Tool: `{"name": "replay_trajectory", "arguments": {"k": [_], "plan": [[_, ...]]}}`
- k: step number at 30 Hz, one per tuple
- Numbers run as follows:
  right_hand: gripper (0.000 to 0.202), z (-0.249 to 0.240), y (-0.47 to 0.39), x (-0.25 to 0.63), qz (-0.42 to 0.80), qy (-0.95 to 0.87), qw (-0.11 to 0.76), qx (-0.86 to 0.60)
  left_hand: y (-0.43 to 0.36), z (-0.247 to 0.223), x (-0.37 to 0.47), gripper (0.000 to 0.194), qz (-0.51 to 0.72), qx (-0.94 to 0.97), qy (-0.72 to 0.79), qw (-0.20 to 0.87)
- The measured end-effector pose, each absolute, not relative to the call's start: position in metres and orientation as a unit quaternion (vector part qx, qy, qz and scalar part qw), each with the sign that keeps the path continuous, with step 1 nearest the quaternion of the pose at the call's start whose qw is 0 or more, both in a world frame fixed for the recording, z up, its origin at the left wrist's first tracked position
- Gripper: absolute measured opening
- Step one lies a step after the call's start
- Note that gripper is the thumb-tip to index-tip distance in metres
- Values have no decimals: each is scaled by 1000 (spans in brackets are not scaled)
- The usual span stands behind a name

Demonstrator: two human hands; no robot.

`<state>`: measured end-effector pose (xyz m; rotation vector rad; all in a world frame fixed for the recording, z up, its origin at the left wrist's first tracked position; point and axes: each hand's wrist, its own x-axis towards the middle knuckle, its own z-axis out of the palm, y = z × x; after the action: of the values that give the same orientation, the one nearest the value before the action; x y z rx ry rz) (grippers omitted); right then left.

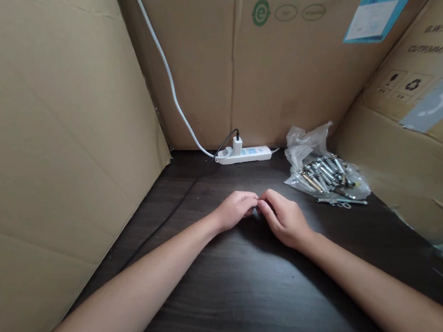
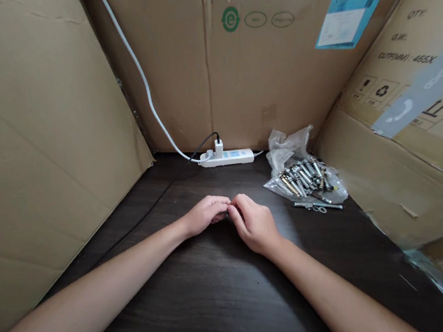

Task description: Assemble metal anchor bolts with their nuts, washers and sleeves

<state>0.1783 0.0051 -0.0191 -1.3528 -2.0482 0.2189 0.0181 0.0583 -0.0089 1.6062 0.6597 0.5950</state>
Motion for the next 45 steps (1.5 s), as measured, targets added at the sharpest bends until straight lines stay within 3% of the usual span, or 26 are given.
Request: {"name": "replay_trajectory", "arguments": {"k": [6, 12, 24, 37, 45], "plan": [[8, -20, 5, 179, 104, -767, 362, -519, 59, -8, 19, 21, 265, 677, 283, 626], [23, -21, 5, 179, 98, -782, 360, -499, 59, -7, 20, 17, 266, 663, 291, 637], [17, -11, 2, 177, -31, -811, 313, -494, 59, -8, 20, 17, 264, 677, 283, 627], [10, -11, 4, 177, -53, -806, 328, -490, 57, -8, 22, 17, 271, 666, 267, 642], [7, -12, 4, 178, -34, -799, 351, -487, 58, -9, 20, 11, 278, 705, 265, 597]]}}
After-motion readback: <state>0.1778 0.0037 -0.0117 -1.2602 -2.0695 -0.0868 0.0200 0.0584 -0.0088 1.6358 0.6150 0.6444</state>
